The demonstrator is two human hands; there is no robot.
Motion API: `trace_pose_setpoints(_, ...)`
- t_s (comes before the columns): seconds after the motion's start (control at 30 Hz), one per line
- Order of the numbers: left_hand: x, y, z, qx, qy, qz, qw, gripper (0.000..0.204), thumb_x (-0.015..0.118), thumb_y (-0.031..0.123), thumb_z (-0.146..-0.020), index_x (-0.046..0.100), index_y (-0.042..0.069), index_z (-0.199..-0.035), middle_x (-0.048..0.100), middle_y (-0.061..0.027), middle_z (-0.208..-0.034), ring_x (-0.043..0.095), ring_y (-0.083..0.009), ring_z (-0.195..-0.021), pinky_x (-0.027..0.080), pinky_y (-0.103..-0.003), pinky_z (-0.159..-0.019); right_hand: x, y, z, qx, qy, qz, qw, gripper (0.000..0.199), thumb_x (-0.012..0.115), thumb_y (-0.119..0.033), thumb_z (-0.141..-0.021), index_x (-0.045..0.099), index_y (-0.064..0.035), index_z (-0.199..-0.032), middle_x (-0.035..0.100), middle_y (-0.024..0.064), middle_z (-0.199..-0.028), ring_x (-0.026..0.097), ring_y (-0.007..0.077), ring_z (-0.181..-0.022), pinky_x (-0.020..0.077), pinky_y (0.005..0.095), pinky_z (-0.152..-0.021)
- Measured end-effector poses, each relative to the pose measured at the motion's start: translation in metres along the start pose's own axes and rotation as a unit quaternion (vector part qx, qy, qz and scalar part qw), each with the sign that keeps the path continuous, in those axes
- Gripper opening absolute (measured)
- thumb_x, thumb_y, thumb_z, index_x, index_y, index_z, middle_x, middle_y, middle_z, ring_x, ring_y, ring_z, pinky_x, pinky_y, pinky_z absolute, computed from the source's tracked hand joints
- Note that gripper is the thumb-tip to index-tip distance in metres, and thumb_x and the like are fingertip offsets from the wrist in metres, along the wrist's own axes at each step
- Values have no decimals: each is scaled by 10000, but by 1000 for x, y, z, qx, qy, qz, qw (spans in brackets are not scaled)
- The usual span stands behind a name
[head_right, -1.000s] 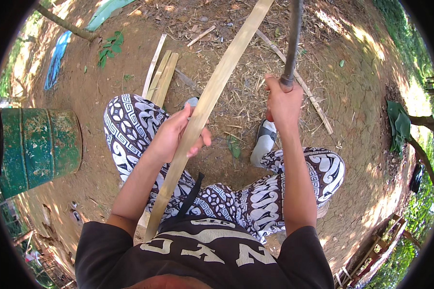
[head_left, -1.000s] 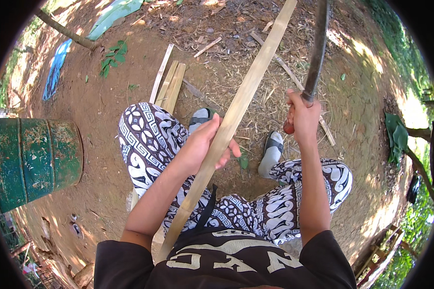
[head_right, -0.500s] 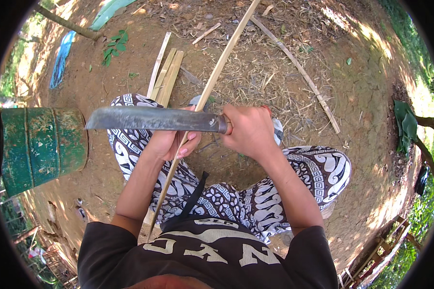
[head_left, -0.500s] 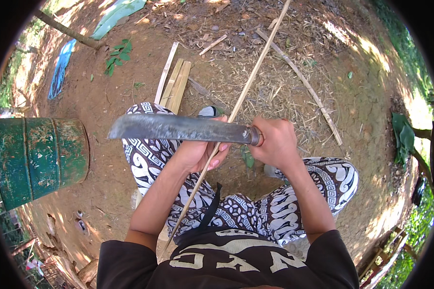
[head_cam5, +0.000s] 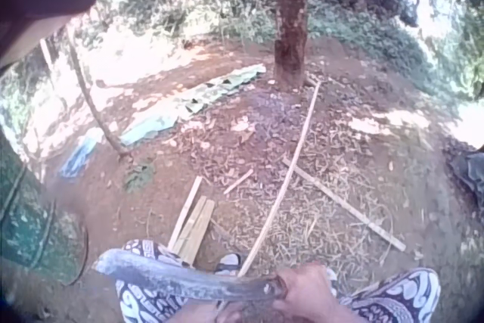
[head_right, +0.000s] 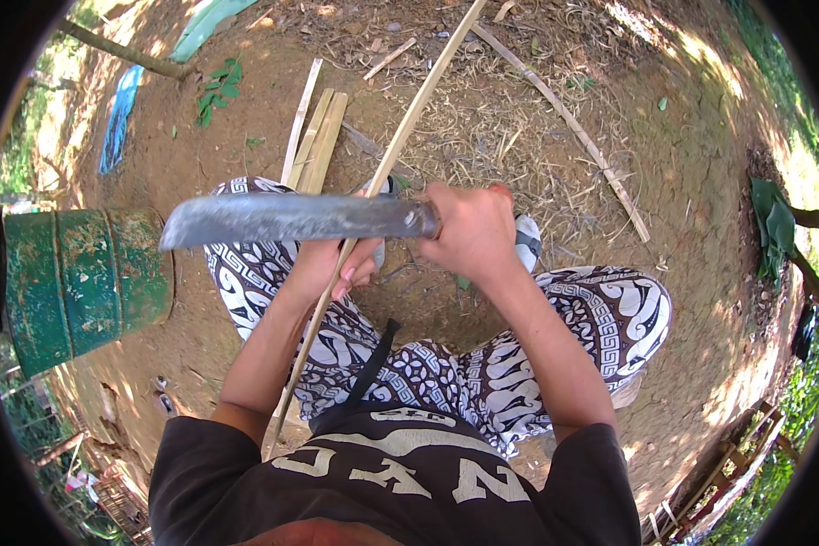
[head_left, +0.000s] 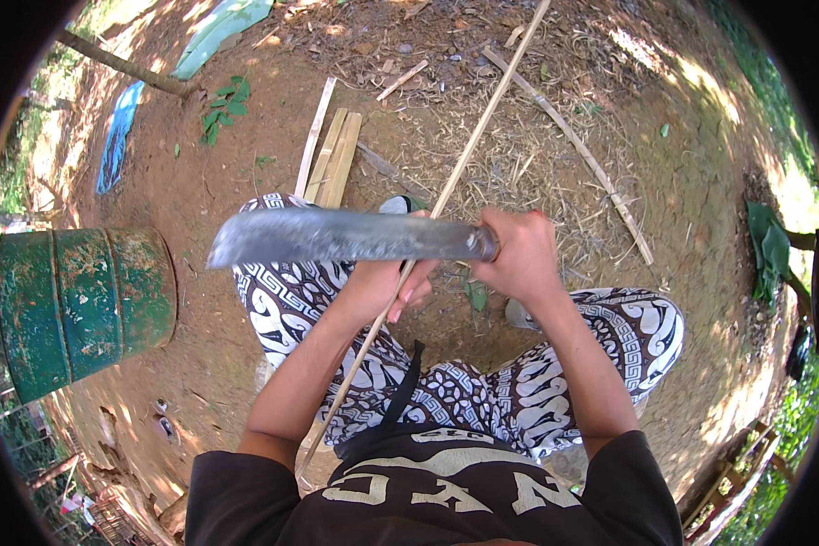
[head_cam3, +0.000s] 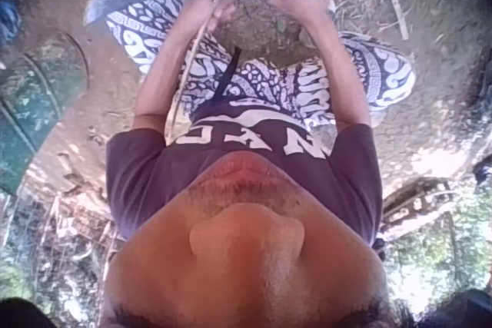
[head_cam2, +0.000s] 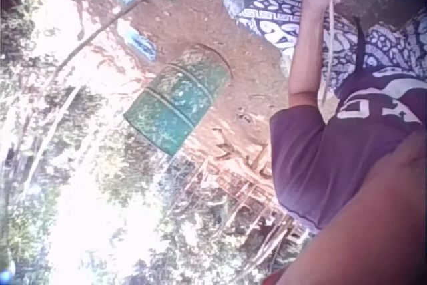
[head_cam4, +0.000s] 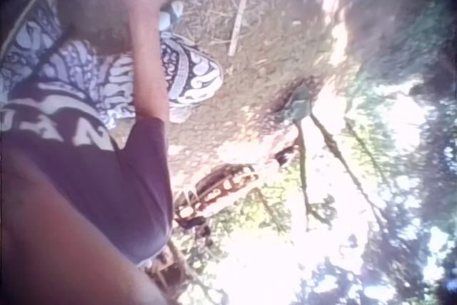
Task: The person shaves a long strip of wood using a machete while sitting on the ground. They use the blade to remove thin layers of wood, repeatedly striking and scraping the surface while holding the piece by hand.
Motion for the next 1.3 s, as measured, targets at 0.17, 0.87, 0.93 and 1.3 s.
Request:
trace_pose_setpoints(0.17, -1, -3, 4, -41, -39, 51, 997, 355, 322, 346, -1090, 472, 73, -918, 377, -4, -473, 294, -104, -268, 239, -217, -297, -32, 86, -17, 227, 98, 65, 967, 177, 635, -194, -774, 640, -19, -753, 643, 172, -624, 658, 351, -598, 528, 448, -625)
trace_pose_setpoints(0.87, -9, 18, -1, 36, 174, -146, 973, 300, 474, 403, -1045, 528, 140, -911, 551, 30, -598, 537, -35, -446, 398, -189, -314, 22, -13, 13, 47, -96, -31, 994, 182, 684, -133, -630, 580, -42, -749, 645, 161, -655, 653, 380, -615, 529, 472, -600)
trace_pose_setpoints(0.93, -12, 17, -3, 47, 165, -158, 973, 307, 465, 410, -1047, 525, 142, -910, 562, 30, -618, 553, -36, -465, 409, -189, -321, 22, -12, 12, 44, -91, -22, 995, 187, 688, -137, -630, 580, -43, -749, 645, 160, -653, 652, 377, -612, 528, 471, -596)
trace_pose_setpoints(1.3, -13, 13, -8, 53, 139, -165, 975, 328, 437, 441, -1053, 510, 147, -928, 572, 31, -648, 575, -28, -499, 419, -177, -337, 21, -3, 10, 33, -38, 4, 999, 181, 686, -133, -587, 554, -69, -694, 585, 113, -564, 614, 353, -544, 499, 446, -551)
Point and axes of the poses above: each hand's wrist, its own z-axis away from the middle knuckle, its own x-axis out of the palm, y = z × x, the point moved 6 cm from there along -z, towards the middle knuckle
